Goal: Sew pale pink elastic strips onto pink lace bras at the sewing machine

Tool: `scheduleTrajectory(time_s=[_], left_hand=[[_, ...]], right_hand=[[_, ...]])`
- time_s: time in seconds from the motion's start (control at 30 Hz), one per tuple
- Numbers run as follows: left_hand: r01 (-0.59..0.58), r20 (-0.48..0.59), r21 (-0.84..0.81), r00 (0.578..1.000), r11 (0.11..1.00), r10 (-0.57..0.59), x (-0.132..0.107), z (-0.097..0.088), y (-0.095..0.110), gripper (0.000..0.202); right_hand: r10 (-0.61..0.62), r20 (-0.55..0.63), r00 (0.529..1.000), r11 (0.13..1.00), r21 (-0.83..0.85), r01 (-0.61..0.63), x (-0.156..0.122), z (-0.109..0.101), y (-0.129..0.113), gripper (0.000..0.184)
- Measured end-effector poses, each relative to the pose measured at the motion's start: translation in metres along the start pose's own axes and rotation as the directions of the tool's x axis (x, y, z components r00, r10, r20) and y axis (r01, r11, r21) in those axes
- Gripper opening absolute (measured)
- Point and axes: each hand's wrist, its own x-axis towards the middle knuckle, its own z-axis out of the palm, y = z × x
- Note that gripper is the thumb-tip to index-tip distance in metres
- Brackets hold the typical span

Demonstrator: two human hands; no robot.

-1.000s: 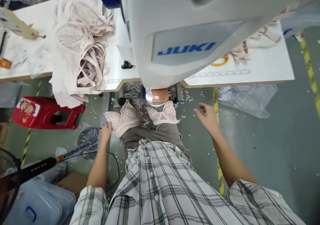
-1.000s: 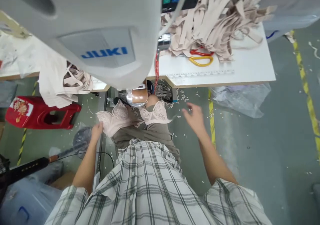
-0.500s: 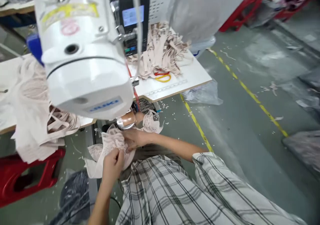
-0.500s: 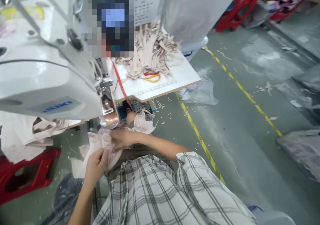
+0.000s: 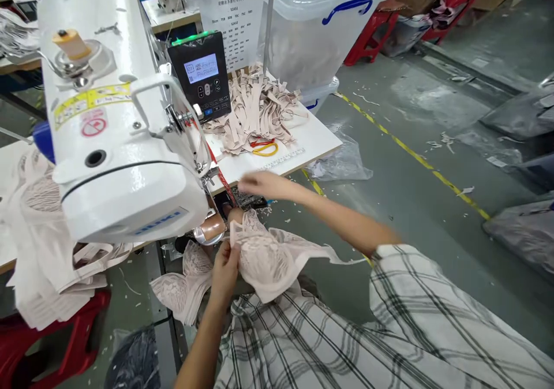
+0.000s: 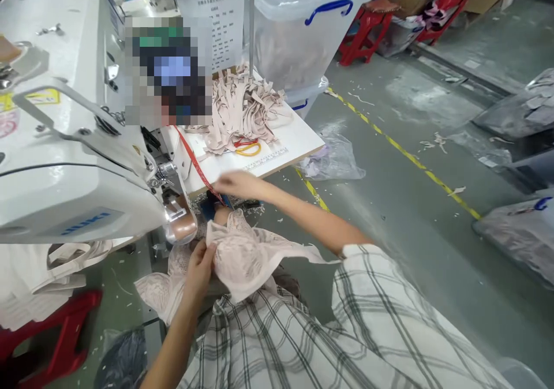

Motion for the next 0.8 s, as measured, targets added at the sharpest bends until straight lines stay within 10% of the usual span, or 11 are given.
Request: scheduleTrajectory(time_s=[0.1, 0.2, 0.4, 0.5, 0.6, 0.67, 0.73, 0.8], left_hand=[[-0.072, -0.038, 0.141, 0.996, 0.987, 0.078, -0.009, 0.007, 0.002, 0.039], [-0.114, -0.086, 0.189, 0.987, 0.975, 0.132, -0.018, 0.007, 0.005, 0.039], [-0.187, -0.232, 0.286, 0.938, 0.94, 0.257, -0.034, -0.02, 0.01, 0.033], [-0.213, -0.208, 0.358, 0.931, 0.909, 0.3, -0.037, -0.036, 0.021, 0.029], [-0.217, -0.093, 0.342, 0.96, 0.914, 0.263, -0.037, -0.04, 0.041, 0.036], [-0.274, 0.218, 0.254, 0.95, 0.928, 0.221, -0.037, -0.036, 0.056, 0.043], [-0.291, 0.578, 0.152, 0.801, 0.945, 0.154, -0.038, -0.03, 0.065, 0.046], [-0.247, 0.721, 0.143, 0.69, 0.959, 0.07, -0.041, -0.027, 0.069, 0.045]], right_hand=[[0.105, -0.383, 0.918, 0.983, -0.097, -0.153, 0.083, 0.002, 0.024, 0.043], [0.113, -0.477, 0.871, 0.963, -0.163, -0.214, 0.131, -0.003, 0.031, 0.025], [0.013, -0.562, 0.827, 0.983, 0.157, 0.091, 0.047, -0.024, 0.01, 0.029], [-0.203, 0.073, 0.976, 0.905, 0.395, 0.158, -0.039, -0.025, -0.026, 0.027], [-0.51, 0.649, 0.564, 0.832, 0.539, 0.132, -0.097, -0.013, -0.065, 0.014], [-0.543, 0.696, 0.47, 0.833, 0.516, 0.199, -0.109, 0.0, -0.083, 0.013], [-0.489, 0.636, 0.597, 0.872, 0.386, 0.302, -0.102, 0.006, -0.087, 0.015], [-0.384, 0.495, 0.779, 0.923, 0.206, 0.325, -0.085, 0.0, -0.077, 0.015]])
